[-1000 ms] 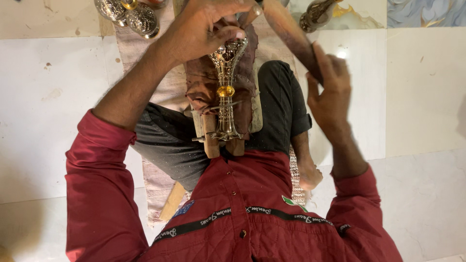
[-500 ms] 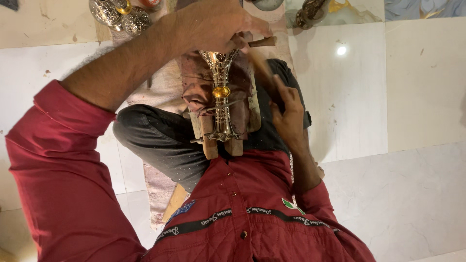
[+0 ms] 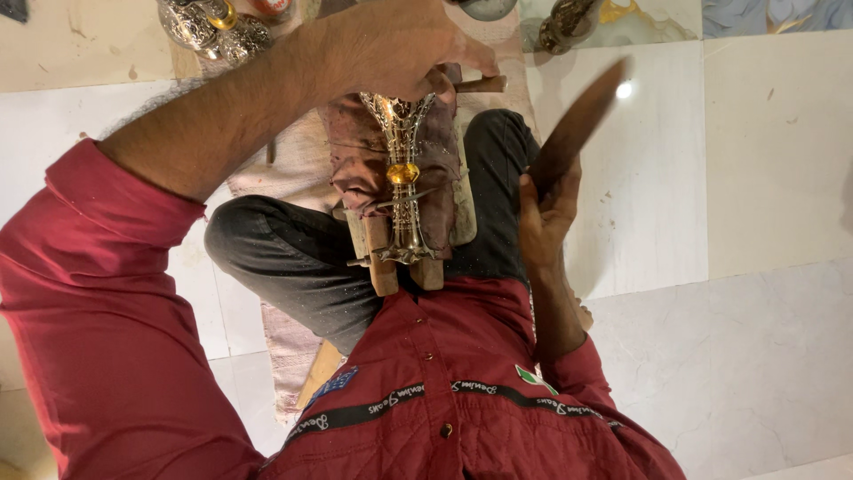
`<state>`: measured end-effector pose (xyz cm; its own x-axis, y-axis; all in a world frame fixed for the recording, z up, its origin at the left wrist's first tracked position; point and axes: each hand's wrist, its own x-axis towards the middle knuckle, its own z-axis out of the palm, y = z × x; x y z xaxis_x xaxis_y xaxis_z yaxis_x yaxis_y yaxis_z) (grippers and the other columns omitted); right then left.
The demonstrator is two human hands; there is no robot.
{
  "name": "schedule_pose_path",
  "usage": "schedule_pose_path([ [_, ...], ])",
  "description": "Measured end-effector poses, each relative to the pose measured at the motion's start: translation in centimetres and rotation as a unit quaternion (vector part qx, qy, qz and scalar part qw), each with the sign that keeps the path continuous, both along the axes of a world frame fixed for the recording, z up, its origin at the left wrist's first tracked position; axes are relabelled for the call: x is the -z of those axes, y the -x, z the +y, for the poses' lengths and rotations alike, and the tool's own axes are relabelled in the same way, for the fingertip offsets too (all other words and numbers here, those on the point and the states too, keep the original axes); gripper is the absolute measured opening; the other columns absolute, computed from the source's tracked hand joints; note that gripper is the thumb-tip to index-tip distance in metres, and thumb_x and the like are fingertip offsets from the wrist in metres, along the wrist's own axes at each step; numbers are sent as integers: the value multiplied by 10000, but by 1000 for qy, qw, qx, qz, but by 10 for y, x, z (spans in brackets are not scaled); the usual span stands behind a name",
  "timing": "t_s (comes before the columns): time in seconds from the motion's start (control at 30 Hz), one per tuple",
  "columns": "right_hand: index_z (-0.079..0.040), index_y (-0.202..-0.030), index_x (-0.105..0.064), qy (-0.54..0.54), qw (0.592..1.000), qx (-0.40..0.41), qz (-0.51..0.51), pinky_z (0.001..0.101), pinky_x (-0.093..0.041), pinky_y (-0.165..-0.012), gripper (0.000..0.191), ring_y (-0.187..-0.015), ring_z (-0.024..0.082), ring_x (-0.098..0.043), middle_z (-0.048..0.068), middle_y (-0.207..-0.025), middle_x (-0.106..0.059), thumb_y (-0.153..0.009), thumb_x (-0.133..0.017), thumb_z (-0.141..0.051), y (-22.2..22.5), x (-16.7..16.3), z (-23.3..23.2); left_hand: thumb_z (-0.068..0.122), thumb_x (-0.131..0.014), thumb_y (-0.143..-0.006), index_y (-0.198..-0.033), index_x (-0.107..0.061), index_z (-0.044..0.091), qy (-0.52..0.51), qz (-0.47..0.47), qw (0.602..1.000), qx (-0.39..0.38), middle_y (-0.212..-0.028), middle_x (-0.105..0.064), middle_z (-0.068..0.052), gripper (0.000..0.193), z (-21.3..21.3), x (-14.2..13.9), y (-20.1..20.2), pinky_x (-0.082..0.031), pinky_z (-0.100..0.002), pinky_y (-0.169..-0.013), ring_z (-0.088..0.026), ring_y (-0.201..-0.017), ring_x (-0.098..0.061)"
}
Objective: The person sits cross-legged on the floor with an ornate metal vase held on a sandbag on their lap. They hold a small punch against the vase surface and strike it with a wooden mallet, working the punch around the vase to emboss decorative patterns, repositioning the vase and punch repeatedly.
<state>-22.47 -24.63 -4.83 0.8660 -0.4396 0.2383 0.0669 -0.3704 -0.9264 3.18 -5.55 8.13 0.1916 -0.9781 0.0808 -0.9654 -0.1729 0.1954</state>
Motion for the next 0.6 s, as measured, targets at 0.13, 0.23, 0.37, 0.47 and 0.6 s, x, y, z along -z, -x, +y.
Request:
schedule_pose_path([
  [0.13,-100,-1614,-422,185,980,52,57,372,-493,-1108,637,-1284,254,-574,148,-1355,-549,-1036,-636,59,-1,1,1,295,-848,-847,-1377,-681,259,3,5,1000,3,-773,-760,-53,558,-1,-1,0,-571,-399,-665,-219,-682,-724],
  [0.23,-95,-1610,-283,-111,994,-1,-22,351,-446,-1151,633,-1352,229,-540,124,-1469,-529,-1066,-579,34,-2,1,2,313,-842,-869,-1393,-674,257,-17,8,1000,0,-776,-758,-71,553,-1,-1,-1,-573,-403,-664,-228,-681,-722],
  [0.37,-106,-1619,-381,59,997,43,41,348,-484,-1117,628,-1303,241,-566,145,-1402,-536,-1057,-616,48,0,-1,5,282,-847,-828,-1373,-680,274,-14,-11,1000,-2,-791,-773,-45,571,-4,1,-1,-576,-405,-682,-212,-680,-727],
  [0.47,-117,-1615,-344,-29,999,24,6,354,-467,-1137,635,-1316,238,-562,130,-1421,-544,-1057,-601,47,1,-3,5,259,-847,-837,-1374,-687,264,-6,0,1000,12,-783,-771,-44,561,-5,2,-2,-575,-391,-689,-197,-687,-721],
  [0.6,-124,-1620,-314,-23,999,27,14,366,-477,-1139,647,-1329,233,-554,119,-1430,-531,-1062,-594,42,2,-5,5,242,-837,-852,-1388,-676,284,-30,-18,999,0,-784,-773,-30,561,-4,4,-3,-573,-375,-660,-169,-658,-718],
])
